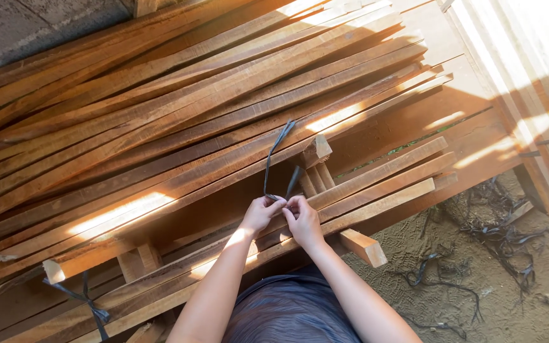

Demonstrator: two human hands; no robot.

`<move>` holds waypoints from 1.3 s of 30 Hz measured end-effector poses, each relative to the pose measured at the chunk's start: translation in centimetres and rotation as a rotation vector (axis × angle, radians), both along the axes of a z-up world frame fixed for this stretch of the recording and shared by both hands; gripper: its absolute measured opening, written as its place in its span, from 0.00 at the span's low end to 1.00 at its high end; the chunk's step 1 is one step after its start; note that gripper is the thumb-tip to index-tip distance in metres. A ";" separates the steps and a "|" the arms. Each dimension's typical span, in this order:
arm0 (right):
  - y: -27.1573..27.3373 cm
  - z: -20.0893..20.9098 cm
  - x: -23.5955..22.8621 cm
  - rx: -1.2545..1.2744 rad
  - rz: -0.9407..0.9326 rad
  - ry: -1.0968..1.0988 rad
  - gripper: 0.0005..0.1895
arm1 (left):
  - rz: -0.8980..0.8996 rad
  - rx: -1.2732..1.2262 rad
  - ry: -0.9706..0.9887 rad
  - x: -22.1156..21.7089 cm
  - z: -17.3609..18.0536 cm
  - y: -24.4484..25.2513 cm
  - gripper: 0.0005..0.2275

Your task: Bundling thin wooden planks together and tying them securely with plastic strips.

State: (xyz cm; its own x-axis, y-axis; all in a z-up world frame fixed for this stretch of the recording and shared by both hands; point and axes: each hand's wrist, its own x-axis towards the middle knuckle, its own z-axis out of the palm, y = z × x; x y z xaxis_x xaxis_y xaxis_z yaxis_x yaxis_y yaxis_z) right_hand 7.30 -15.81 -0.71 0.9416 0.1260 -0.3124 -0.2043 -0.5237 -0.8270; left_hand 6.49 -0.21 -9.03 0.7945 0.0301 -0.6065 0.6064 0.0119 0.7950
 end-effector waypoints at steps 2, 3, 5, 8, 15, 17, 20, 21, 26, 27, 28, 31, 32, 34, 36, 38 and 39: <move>-0.4 1.9 0.3 -0.097 0.148 -0.225 0.12 | -0.031 0.006 -0.014 -0.4 -0.1 0.4 0.09; -0.6 2.9 0.5 -0.192 0.292 -0.454 0.20 | -0.065 0.014 -0.032 -0.4 -0.2 0.4 0.09; -1.6 1.7 1.2 -0.286 0.370 -0.526 0.18 | -0.102 0.036 -0.045 -0.4 0.3 0.2 0.09; -2.0 1.4 1.9 -0.384 0.479 -0.545 0.14 | -0.153 0.099 -0.054 -1.2 -2.2 0.8 0.10; -1.8 -0.8 3.1 -0.290 0.561 -0.013 0.07 | -0.111 0.164 -0.014 -0.2 -0.7 0.8 0.11; -1.6 0.5 3.1 -0.298 0.499 0.084 0.08 | -0.089 0.150 0.004 -0.2 -0.9 0.8 0.11; -2.0 1.9 3.1 -0.244 0.407 0.002 0.14 | -0.011 0.047 0.049 0.3 -0.7 0.5 0.11; -2.0 2.2 2.8 -0.178 0.380 -0.170 0.17 | 0.047 -0.040 0.082 0.2 -0.6 0.5 0.11; -1.5 0.3 2.8 -0.100 0.424 -0.512 0.10 | 0.059 -0.096 0.141 0.4 -2.2 1.2 0.12; -1.4 -0.8 2.9 -0.030 0.395 -0.540 0.08 | 0.083 -0.154 0.165 0.5 -1.5 1.2 0.14; -1.0 -0.7 2.9 -0.028 0.395 -0.540 0.08 | 0.085 -0.153 0.165 0.7 -2.4 1.0 0.14; 0.0 -0.5 3.2 0.057 0.294 -0.484 0.08 | 0.209 -0.201 0.231 2.1 -5.6 0.0 0.14; 0.0 -0.5 3.0 0.042 0.286 -0.487 0.08 | 0.265 -0.171 0.246 2.7 -7.0 -0.7 0.14; -0.3 -0.2 2.8 0.022 0.274 -0.490 0.08 | 0.315 -0.144 0.261 3.7 -9.0 -1.7 0.15; -1.0 0.3 2.0 -0.094 0.335 -0.557 0.07 | 0.376 -0.011 0.273 3.7 -9.9 -2.6 0.15; -2.7 0.3 0.1 -0.117 0.374 -0.615 0.06 | 0.331 0.118 0.327 3.5 -14.0 -3.0 0.15; -3.5 0.3 -0.6 -0.138 0.414 -0.682 0.05 | 0.285 0.249 0.371 3.6 -16.1 -3.0 0.15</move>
State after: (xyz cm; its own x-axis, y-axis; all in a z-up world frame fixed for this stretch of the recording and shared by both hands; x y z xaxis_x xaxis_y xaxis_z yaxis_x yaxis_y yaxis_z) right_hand 6.65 -19.30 -0.42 0.8159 0.5080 0.2760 0.5546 -0.5526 -0.6222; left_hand 10.08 -3.24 -25.15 0.4668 0.3929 -0.7923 0.8479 0.0555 0.5272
